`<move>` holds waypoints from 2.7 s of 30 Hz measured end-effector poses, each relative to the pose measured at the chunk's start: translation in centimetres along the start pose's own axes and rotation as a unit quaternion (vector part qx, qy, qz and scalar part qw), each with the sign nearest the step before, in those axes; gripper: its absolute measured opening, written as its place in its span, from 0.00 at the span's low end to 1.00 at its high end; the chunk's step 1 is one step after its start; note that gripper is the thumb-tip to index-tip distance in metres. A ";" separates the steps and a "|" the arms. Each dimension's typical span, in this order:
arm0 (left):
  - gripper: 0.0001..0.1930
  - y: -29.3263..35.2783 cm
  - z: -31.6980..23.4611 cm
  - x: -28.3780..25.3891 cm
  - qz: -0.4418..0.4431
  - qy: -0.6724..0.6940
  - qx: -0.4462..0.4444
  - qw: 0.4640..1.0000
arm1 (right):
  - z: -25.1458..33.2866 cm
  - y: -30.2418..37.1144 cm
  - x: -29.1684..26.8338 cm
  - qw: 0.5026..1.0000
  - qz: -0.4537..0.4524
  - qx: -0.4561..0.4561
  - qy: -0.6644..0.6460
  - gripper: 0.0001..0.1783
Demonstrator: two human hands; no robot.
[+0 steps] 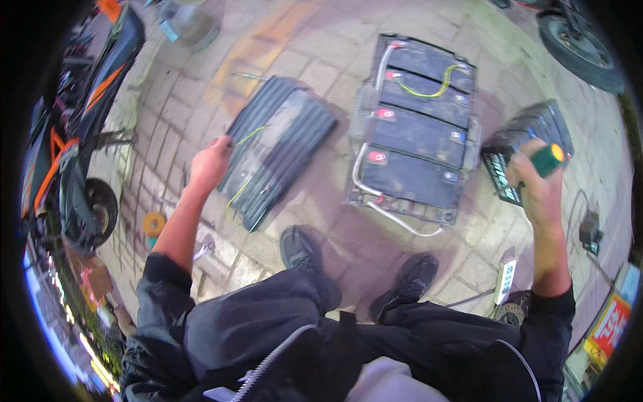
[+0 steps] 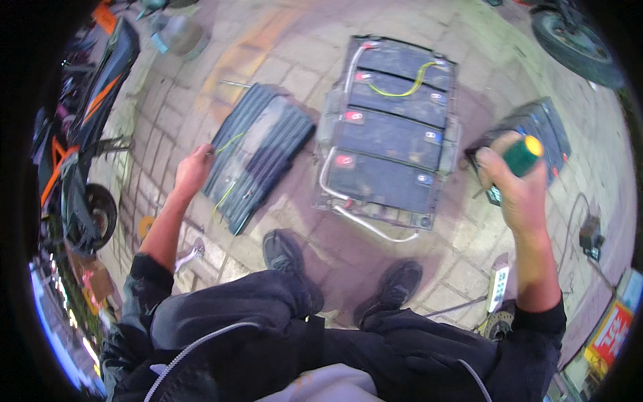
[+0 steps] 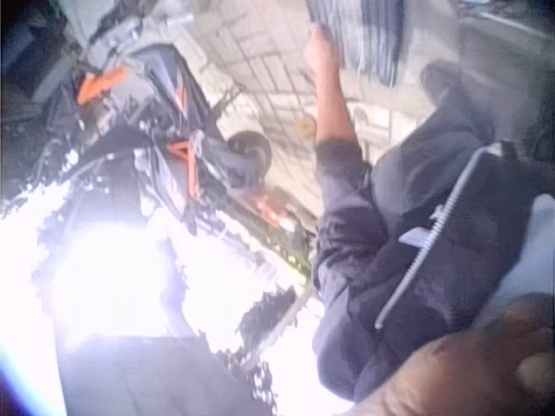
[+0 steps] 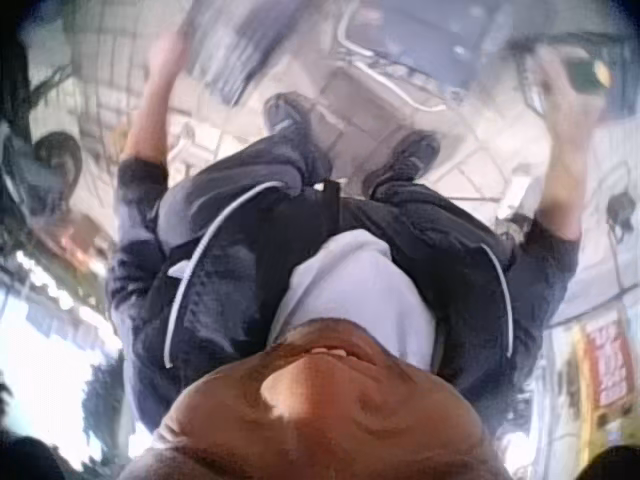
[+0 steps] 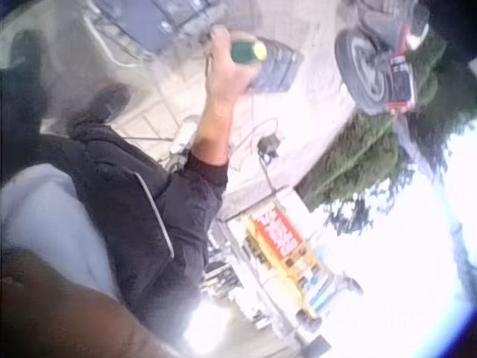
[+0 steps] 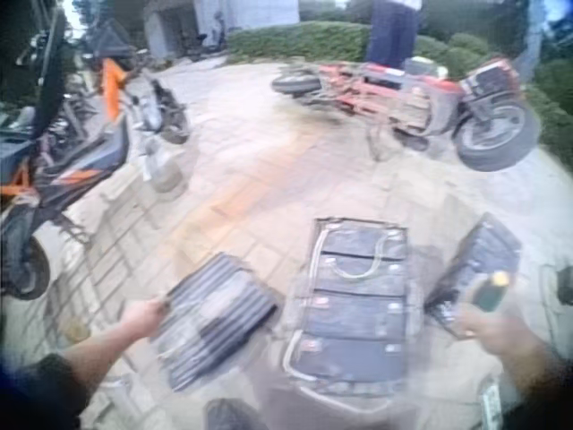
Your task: The person sits on the ground and uses a screwdriver to tighten the terminals on a battery pack. They connect yellow wires between the battery cells and secure the connections.
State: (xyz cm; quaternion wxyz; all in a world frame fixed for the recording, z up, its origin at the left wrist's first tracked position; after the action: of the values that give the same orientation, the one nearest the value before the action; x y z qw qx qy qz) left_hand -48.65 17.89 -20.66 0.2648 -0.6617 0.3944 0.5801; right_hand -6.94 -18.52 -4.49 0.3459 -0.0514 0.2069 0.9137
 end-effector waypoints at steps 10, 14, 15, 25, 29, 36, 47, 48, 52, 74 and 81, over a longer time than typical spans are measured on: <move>0.06 -7.9 -19.2 -13.3 -0.225 0.089 0.315 0.918 | 0.4 -0.1 -1.0 1.000 -0.004 -0.005 -0.006 0.15; 0.06 -9.2 -25.9 -11.4 -0.210 0.007 0.406 0.889 | 0.0 0.9 -2.1 0.999 -0.041 -0.002 -0.024 0.16; 0.06 -9.3 -27.2 -10.7 -0.207 0.007 0.395 0.895 | -0.2 0.9 -2.3 0.999 -0.044 -0.001 -0.032 0.16; 0.12 -14.0 -32.9 -2.9 -0.005 0.039 0.249 0.968 | -0.5 1.6 -4.2 0.998 -0.051 -0.009 -0.034 0.16; 0.13 -14.7 -34.2 -2.3 0.010 0.076 0.239 0.968 | -0.7 0.8 -4.3 0.998 -0.043 -0.001 -0.043 0.16; 0.20 -14.9 -31.4 -4.7 -0.023 0.195 0.199 0.960 | -1.3 -0.6 -3.5 0.997 -0.050 0.014 -0.063 0.12; 0.12 0.3 -0.7 2.8 0.055 0.189 -0.122 0.973 | -3.7 -2.3 -1.9 0.997 0.036 0.067 -0.011 0.11; 0.11 2.0 -0.2 4.4 0.087 0.184 -0.126 0.971 | -3.7 -2.4 -1.5 0.996 0.055 0.066 0.001 0.11; 0.13 6.4 -1.0 7.4 0.080 0.190 -0.152 0.967 | -4.0 -3.1 -0.2 0.993 0.100 0.062 0.027 0.11; 0.09 -1.9 -15.2 -0.7 0.075 0.772 -0.132 0.618 | -0.3 0.5 1.2 0.965 0.233 0.015 -0.119 0.26; 0.10 -3.1 -24.7 -3.5 0.138 0.904 -0.113 0.389 | 1.2 3.1 6.1 0.934 0.305 -0.096 -0.161 0.16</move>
State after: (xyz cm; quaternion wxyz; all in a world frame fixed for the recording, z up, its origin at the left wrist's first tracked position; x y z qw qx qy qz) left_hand -32.33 0.41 -13.01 -0.4080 -0.7570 0.4186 -0.2918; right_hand -13.55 -16.44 -3.81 0.0727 0.1284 0.0653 0.9869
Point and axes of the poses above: each hand's wrist, its own y-axis away from the middle knuckle, its own x-axis out of the palm, z = x × y, the point moved 3 cm from there along -y, towards the middle knuckle, and after that the axes turned 15 degrees about x, right-handed, at the moved point
